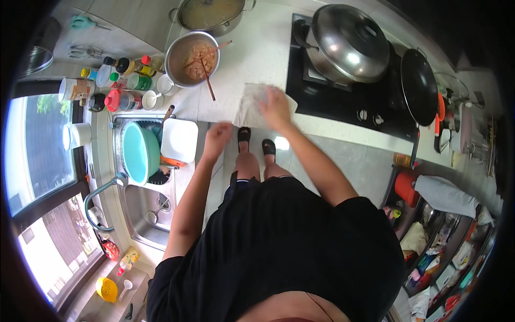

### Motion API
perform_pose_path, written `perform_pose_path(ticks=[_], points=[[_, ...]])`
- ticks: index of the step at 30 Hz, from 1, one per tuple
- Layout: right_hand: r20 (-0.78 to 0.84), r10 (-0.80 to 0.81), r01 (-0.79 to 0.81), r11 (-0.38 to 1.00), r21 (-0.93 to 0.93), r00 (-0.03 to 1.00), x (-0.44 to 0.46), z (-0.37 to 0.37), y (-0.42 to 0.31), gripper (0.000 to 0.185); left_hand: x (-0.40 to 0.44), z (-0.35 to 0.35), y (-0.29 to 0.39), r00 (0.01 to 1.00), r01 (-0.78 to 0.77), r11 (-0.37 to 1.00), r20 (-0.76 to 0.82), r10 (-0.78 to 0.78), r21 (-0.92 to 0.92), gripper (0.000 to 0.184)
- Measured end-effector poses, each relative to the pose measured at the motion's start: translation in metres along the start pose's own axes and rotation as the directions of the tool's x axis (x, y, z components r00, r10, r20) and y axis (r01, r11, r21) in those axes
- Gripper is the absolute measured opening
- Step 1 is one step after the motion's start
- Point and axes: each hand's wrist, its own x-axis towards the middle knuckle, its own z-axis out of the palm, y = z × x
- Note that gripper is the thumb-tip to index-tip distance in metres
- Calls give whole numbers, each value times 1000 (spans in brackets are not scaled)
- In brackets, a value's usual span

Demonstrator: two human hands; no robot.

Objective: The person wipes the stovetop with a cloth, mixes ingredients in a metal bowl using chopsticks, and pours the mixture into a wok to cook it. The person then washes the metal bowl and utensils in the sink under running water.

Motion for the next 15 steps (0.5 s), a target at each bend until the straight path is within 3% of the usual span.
perform_pose_path(ticks=[2,3,4,7,15], points=[[-16,-28,23,962,-273,999,-45,39,-31,74,-49,-16,-17,986,152,988,75,-152,10,22],[-29,-56,34,866,-499,998,26,11,3,73,26,15,-26,987,109,989,129,-96,-102,21],[-58,-100,54,844,-534,993,25,26,-3,72,5,-2,-40,979,175,979,121,-162,-102,21],[-59,-38,0,838,-545,998,54,20,-31,72,-54,-42,-54,920,384,915,140,-367,-122,22],[-251,-125,-53,797,-602,960,279,-17,2,59,-109,-111,-87,792,598,730,104,-602,-332,23]])
